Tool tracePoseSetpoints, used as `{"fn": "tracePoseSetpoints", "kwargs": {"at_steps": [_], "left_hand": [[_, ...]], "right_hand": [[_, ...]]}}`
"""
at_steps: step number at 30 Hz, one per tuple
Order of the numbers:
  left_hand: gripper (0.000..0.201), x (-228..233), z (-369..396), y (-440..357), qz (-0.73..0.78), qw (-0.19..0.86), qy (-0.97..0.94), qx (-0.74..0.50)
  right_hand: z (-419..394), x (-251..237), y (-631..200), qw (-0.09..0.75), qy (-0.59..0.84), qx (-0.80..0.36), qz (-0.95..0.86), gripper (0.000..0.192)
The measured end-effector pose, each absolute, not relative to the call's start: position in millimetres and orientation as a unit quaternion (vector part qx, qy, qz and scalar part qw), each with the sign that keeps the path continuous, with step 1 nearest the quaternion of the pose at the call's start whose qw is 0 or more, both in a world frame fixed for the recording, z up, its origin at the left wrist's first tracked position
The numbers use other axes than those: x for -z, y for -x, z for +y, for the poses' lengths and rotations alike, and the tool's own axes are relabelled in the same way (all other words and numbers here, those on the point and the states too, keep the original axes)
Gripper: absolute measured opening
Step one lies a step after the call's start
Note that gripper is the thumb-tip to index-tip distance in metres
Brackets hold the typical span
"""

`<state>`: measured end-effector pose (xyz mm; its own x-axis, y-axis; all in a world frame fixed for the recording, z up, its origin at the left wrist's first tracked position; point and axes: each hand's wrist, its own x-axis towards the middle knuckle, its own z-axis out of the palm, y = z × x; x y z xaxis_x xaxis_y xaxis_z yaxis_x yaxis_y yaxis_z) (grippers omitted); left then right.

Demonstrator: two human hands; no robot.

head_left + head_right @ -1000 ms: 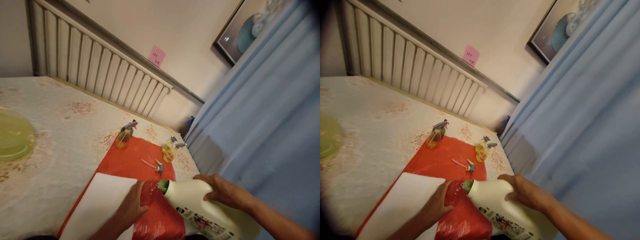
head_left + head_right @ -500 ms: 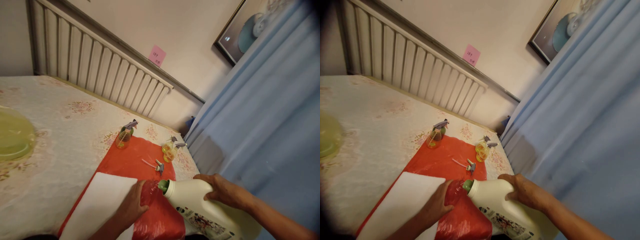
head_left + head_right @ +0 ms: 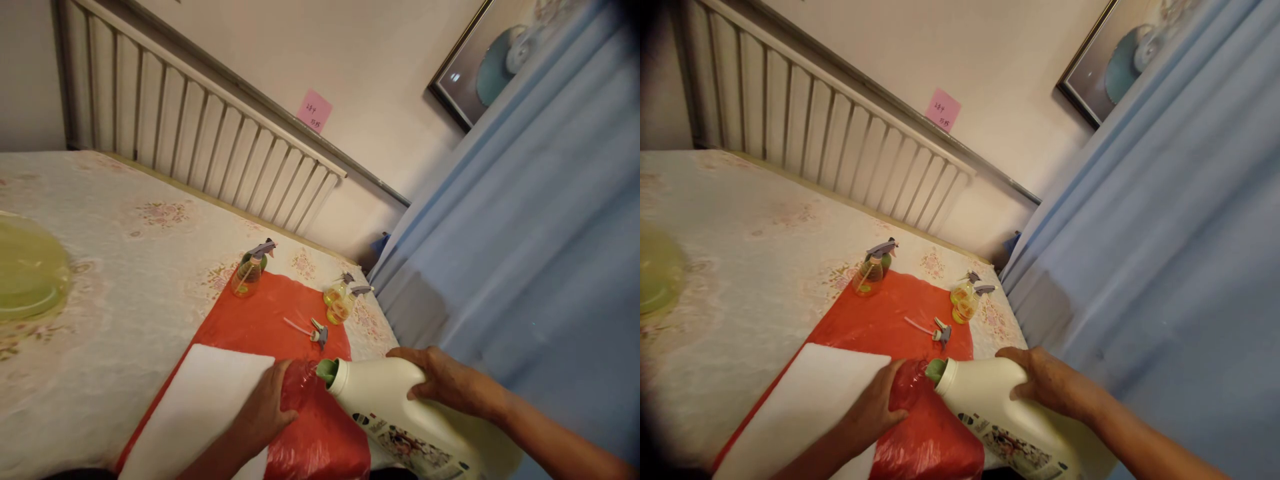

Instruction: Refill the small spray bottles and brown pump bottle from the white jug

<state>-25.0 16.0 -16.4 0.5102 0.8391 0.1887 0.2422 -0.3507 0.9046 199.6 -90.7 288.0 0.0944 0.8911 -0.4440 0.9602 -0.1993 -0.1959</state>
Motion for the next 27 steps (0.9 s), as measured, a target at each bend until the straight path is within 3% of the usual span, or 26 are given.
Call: {"fn": "tracePoseSetpoints", "kwargs": {"at_steps": [27], "left_hand": [[0.082,10.8,16.4,26.5,0.354,0.44,-0.767,-0.304]], "right_hand": [[-87.9,-288.6,-199.8,0.071,-0.739,0.237,0.626,0.043]]}}
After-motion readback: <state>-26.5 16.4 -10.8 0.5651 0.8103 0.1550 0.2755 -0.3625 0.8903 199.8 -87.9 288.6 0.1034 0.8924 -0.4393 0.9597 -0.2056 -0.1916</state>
